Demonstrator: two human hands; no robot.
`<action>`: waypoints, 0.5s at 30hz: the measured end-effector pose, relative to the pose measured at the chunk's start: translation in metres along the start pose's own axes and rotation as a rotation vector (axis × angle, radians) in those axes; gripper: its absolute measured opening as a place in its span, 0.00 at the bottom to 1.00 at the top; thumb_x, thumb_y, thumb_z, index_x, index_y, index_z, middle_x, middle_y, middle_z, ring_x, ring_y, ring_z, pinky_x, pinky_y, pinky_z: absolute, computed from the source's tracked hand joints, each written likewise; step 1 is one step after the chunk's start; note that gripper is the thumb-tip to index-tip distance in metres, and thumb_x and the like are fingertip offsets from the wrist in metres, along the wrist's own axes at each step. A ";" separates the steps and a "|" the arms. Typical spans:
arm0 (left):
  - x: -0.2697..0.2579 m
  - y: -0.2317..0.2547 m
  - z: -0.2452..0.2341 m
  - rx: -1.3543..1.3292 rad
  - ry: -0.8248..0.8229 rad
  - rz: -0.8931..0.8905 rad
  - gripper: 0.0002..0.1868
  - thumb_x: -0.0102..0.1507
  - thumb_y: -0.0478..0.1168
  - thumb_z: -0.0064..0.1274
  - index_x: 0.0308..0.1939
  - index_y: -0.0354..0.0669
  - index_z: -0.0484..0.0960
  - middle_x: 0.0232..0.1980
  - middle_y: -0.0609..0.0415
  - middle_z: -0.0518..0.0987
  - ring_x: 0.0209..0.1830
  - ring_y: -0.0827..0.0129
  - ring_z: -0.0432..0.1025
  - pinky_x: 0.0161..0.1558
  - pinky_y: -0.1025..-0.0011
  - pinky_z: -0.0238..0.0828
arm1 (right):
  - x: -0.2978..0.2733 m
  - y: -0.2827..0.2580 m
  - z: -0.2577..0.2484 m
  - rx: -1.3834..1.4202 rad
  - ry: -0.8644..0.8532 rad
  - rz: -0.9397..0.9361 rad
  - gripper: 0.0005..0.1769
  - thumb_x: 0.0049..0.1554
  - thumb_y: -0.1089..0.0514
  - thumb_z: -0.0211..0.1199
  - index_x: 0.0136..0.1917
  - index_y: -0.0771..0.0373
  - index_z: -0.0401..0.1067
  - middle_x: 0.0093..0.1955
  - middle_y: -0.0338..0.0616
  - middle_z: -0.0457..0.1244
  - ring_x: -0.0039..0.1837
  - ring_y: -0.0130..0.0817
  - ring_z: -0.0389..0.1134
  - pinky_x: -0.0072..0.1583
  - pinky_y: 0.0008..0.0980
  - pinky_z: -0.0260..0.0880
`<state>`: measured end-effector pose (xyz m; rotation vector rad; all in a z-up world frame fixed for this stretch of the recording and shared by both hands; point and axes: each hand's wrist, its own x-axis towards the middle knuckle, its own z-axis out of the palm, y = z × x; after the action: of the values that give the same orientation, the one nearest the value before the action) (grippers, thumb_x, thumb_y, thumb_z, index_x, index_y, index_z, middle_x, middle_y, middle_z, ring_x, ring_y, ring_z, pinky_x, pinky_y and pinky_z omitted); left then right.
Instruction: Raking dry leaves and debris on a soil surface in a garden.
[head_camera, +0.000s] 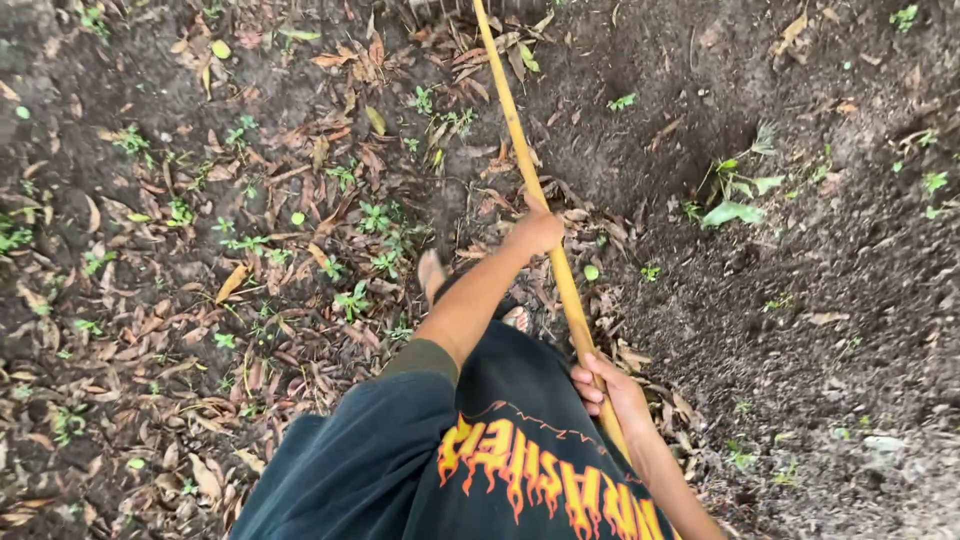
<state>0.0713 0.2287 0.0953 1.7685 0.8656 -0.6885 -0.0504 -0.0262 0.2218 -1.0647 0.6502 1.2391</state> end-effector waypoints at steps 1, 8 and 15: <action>0.035 -0.036 0.035 0.008 0.003 0.001 0.36 0.67 0.42 0.43 0.67 0.16 0.46 0.43 0.32 0.82 0.40 0.44 0.81 0.44 0.55 0.80 | -0.005 0.011 -0.008 0.006 -0.005 -0.003 0.14 0.62 0.50 0.56 0.59 0.56 0.65 0.34 0.29 0.54 0.29 0.15 0.50 0.29 0.19 0.48; 0.018 -0.105 0.097 0.759 -0.006 0.455 0.16 0.65 0.37 0.44 0.50 0.29 0.81 0.53 0.25 0.78 0.45 0.39 0.79 0.45 0.48 0.79 | -0.038 0.104 -0.041 0.170 -0.030 -0.003 0.15 0.62 0.51 0.57 0.60 0.56 0.63 0.35 0.31 0.55 0.29 0.17 0.51 0.29 0.20 0.48; -0.047 -0.179 0.144 0.744 -0.034 0.542 0.16 0.64 0.43 0.47 0.43 0.38 0.87 0.48 0.40 0.83 0.49 0.46 0.78 0.49 0.48 0.74 | -0.078 0.222 -0.060 0.136 0.000 -0.063 0.23 0.63 0.50 0.55 0.69 0.60 0.63 0.35 0.32 0.55 0.29 0.17 0.50 0.29 0.20 0.49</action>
<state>-0.1093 0.1242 -0.0110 2.4971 0.0514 -0.7129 -0.2738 -0.1197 0.2024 -0.9649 0.6862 1.1248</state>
